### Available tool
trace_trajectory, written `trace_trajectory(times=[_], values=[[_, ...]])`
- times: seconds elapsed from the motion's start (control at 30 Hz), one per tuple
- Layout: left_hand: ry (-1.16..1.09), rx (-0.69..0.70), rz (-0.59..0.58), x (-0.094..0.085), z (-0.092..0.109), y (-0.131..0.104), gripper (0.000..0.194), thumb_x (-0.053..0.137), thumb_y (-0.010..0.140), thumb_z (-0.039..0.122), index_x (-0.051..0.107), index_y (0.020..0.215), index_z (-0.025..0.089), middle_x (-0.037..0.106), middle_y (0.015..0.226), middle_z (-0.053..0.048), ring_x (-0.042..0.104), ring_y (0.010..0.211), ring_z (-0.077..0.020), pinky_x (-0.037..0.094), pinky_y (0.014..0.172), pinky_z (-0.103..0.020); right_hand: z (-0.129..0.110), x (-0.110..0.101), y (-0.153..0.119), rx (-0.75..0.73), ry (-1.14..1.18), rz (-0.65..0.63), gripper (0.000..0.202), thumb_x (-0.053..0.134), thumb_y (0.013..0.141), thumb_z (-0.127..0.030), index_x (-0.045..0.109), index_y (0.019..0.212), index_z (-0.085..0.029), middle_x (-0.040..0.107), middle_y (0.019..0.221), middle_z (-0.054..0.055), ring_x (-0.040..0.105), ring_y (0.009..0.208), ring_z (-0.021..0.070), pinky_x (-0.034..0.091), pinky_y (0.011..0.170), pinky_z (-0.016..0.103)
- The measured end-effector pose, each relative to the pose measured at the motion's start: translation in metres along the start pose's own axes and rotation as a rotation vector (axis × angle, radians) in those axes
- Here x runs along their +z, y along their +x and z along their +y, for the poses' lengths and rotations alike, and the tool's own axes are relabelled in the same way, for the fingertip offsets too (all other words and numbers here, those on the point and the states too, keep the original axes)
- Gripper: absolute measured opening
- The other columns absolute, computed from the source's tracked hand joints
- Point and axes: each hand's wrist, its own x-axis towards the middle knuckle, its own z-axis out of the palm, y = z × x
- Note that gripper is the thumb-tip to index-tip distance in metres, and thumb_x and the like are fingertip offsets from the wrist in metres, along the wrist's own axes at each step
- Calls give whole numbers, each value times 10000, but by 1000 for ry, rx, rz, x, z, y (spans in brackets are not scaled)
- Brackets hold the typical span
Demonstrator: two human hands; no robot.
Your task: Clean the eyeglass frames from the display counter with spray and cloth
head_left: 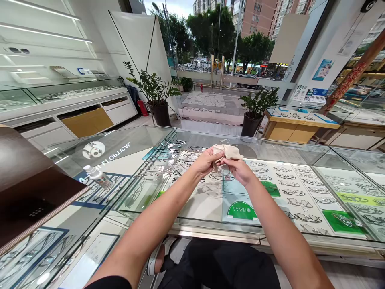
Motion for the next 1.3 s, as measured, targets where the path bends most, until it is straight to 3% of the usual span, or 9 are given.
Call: trace_trajectory(times=[0.2, 0.37, 0.47, 0.73, 0.83, 0.93, 1.07, 1.17, 1.3], values=[[128, 18, 40, -2, -5, 2, 671, 766, 807, 768, 594, 706, 127, 557, 494, 2, 451, 407, -54, 325, 441, -185, 1, 4, -2, -21, -84, -40, 279, 880, 769, -468, 831, 851, -206, 788, 924, 42, 669, 994, 206, 469, 963, 342], [50, -15, -30, -1, 2, -1, 544, 968, 709, 516, 676, 906, 100, 662, 650, -11, 574, 537, -70, 445, 561, -182, -5, -2, -2, -31, -20, -27, 260, 861, 791, -471, 816, 836, -219, 780, 921, 41, 674, 982, 209, 484, 950, 349], [29, 12, 25, 4, 1, -2, 605, 1034, 621, 395, 671, 1023, 125, 686, 722, 12, 593, 561, -60, 441, 554, -161, -4, -3, -2, -9, -6, -3, 258, 869, 772, -471, 798, 814, -227, 765, 871, 33, 678, 947, 209, 482, 925, 351], [77, 38, 177, 6, -8, 4, 665, 782, 763, 787, 572, 739, 157, 505, 475, 53, 371, 360, -38, 238, 380, -184, 5, 8, -3, -55, -115, -47, 274, 850, 804, -486, 817, 863, -221, 787, 941, 53, 666, 1024, 229, 454, 975, 363], [-35, 9, 136, 3, -4, 7, 594, 841, 785, 687, 644, 809, 127, 612, 563, 1, 514, 435, -87, 394, 443, -208, 0, 3, -2, -59, -100, -37, 293, 845, 820, -505, 828, 887, -220, 790, 981, 58, 664, 1034, 227, 462, 984, 363], [-133, 24, 147, -3, 0, 11, 499, 853, 847, 558, 713, 953, 91, 742, 752, -75, 693, 639, -159, 563, 650, -261, -9, 0, -3, -65, -44, -37, 299, 867, 805, -519, 813, 860, -231, 782, 984, 56, 672, 1021, 226, 485, 963, 367], [-149, 1, 173, -17, 6, 15, 524, 784, 909, 573, 734, 1071, 77, 791, 872, -128, 761, 796, -216, 597, 778, -307, -32, 2, -17, -142, -51, -78, 276, 849, 840, -525, 783, 846, -258, 772, 998, 49, 682, 1049, 237, 492, 1010, 403], [-102, -50, 150, -28, 12, 15, 605, 787, 869, 647, 740, 1031, 66, 787, 853, -140, 757, 796, -228, 584, 746, -302, -60, 6, -34, -259, -304, -99, 265, 748, 936, -537, 768, 894, -276, 772, 1062, 54, 676, 1095, 263, 477, 1053, 460], [34, -213, 82, -35, 17, 10, 656, 799, 804, 724, 733, 895, 77, 739, 754, -99, 690, 671, -189, 533, 656, -281, -92, 12, -51, -460, -1123, -124, 188, 615, 1042, -359, 772, 994, -268, 790, 1149, 73, 613, 1195, 310, 396, 1099, 562]])
